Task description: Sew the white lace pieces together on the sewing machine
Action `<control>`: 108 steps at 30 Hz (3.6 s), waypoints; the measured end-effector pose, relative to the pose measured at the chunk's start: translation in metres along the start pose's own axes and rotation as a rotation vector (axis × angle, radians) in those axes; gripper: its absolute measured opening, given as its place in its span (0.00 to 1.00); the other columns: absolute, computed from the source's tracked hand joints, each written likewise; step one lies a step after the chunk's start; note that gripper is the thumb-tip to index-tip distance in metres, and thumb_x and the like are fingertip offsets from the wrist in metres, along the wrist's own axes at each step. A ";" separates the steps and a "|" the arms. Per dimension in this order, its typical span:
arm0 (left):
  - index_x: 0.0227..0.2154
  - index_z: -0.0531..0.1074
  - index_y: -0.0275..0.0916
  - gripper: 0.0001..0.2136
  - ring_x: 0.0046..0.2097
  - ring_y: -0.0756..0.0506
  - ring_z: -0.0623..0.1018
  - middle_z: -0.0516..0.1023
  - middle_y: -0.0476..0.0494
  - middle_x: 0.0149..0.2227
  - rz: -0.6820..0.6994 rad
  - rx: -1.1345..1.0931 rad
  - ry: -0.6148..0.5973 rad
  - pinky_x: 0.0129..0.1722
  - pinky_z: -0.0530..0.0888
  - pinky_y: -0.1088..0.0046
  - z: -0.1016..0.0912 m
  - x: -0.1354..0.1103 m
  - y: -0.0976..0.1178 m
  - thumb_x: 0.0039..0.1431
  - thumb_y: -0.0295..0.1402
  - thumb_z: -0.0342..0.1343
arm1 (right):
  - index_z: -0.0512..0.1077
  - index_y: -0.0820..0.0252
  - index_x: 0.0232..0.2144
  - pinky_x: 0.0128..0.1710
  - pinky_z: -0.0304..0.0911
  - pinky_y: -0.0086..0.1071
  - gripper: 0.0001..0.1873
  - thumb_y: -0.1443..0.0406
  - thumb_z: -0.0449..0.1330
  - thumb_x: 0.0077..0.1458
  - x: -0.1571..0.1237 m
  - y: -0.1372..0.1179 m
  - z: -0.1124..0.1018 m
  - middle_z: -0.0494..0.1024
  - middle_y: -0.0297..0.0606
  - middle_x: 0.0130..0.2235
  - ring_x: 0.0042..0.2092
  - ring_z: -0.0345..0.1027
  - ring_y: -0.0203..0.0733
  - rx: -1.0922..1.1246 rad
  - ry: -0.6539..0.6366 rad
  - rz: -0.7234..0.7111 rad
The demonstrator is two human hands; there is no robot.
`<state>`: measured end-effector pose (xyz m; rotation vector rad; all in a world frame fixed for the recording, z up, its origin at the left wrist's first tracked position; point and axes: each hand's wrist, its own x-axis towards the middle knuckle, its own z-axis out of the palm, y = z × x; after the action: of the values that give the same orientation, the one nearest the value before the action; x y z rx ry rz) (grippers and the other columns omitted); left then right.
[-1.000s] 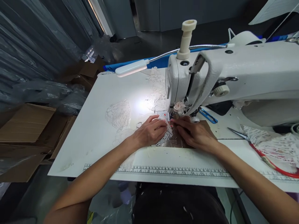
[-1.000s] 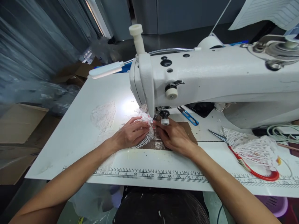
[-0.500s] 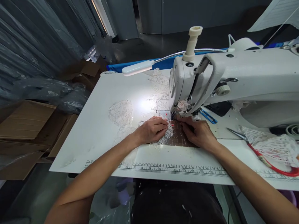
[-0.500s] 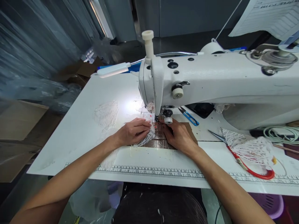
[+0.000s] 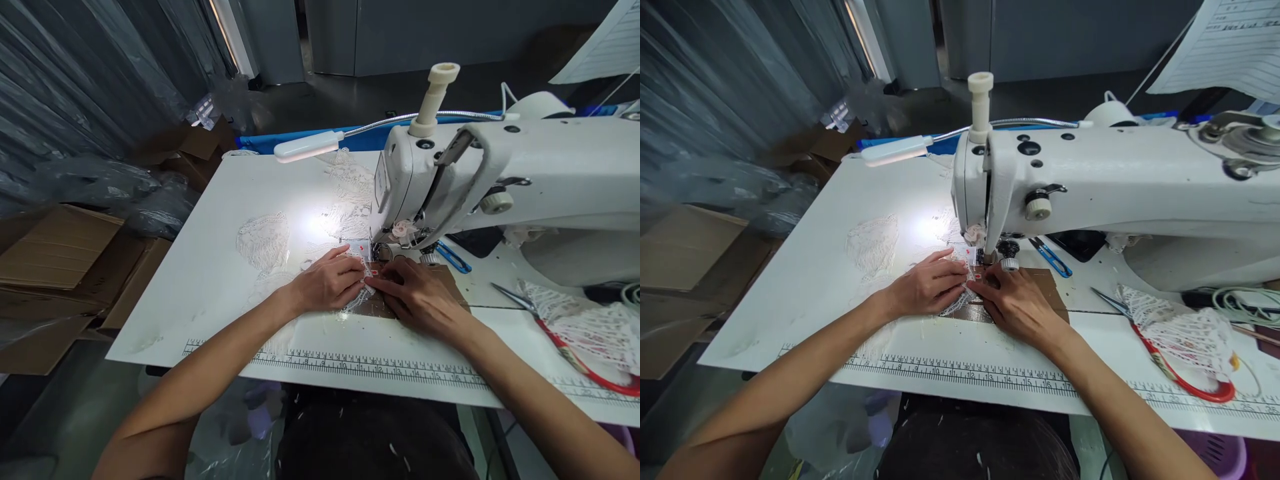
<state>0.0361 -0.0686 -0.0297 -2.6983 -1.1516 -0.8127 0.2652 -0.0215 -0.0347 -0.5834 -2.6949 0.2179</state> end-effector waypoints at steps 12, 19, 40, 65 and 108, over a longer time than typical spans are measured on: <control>0.45 0.70 0.31 0.14 0.39 0.44 0.70 0.75 0.36 0.46 -0.037 0.266 -0.205 0.40 0.66 0.63 -0.010 0.003 0.002 0.67 0.35 0.45 | 0.71 0.54 0.49 0.42 0.65 0.44 0.16 0.69 0.53 0.61 0.001 -0.005 0.001 0.70 0.47 0.44 0.41 0.65 0.46 -0.081 0.011 -0.017; 0.47 0.70 0.33 0.14 0.42 0.43 0.72 0.72 0.37 0.52 -0.069 0.226 -0.212 0.42 0.66 0.63 -0.007 0.009 0.001 0.67 0.34 0.46 | 0.70 0.57 0.50 0.43 0.66 0.43 0.18 0.72 0.52 0.59 -0.001 -0.007 0.000 0.71 0.47 0.45 0.45 0.65 0.48 -0.101 -0.003 -0.007; 0.46 0.73 0.39 0.11 0.47 0.42 0.73 0.75 0.44 0.52 -0.146 0.105 -0.114 0.51 0.62 0.54 -0.002 0.016 -0.004 0.67 0.31 0.47 | 0.70 0.59 0.50 0.44 0.63 0.43 0.18 0.71 0.52 0.59 0.002 -0.018 -0.001 0.71 0.48 0.44 0.44 0.64 0.49 -0.114 0.008 0.105; 0.46 0.73 0.40 0.11 0.50 0.42 0.74 0.76 0.44 0.52 -0.169 0.018 -0.124 0.57 0.62 0.48 -0.001 0.014 -0.007 0.66 0.32 0.48 | 0.73 0.57 0.48 0.40 0.66 0.45 0.17 0.70 0.50 0.60 0.001 -0.018 0.003 0.71 0.48 0.43 0.43 0.65 0.48 -0.042 0.075 0.140; 0.49 0.72 0.39 0.14 0.56 0.38 0.70 0.75 0.41 0.51 -0.278 0.098 -0.209 0.62 0.44 0.36 0.000 0.023 -0.009 0.69 0.34 0.45 | 0.70 0.61 0.54 0.39 0.67 0.43 0.21 0.67 0.49 0.61 0.010 -0.011 0.004 0.71 0.50 0.42 0.40 0.64 0.48 -0.059 0.059 0.176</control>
<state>0.0435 -0.0474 -0.0188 -2.6267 -1.5932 -0.4934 0.2517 -0.0276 -0.0326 -0.8332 -2.6013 0.1646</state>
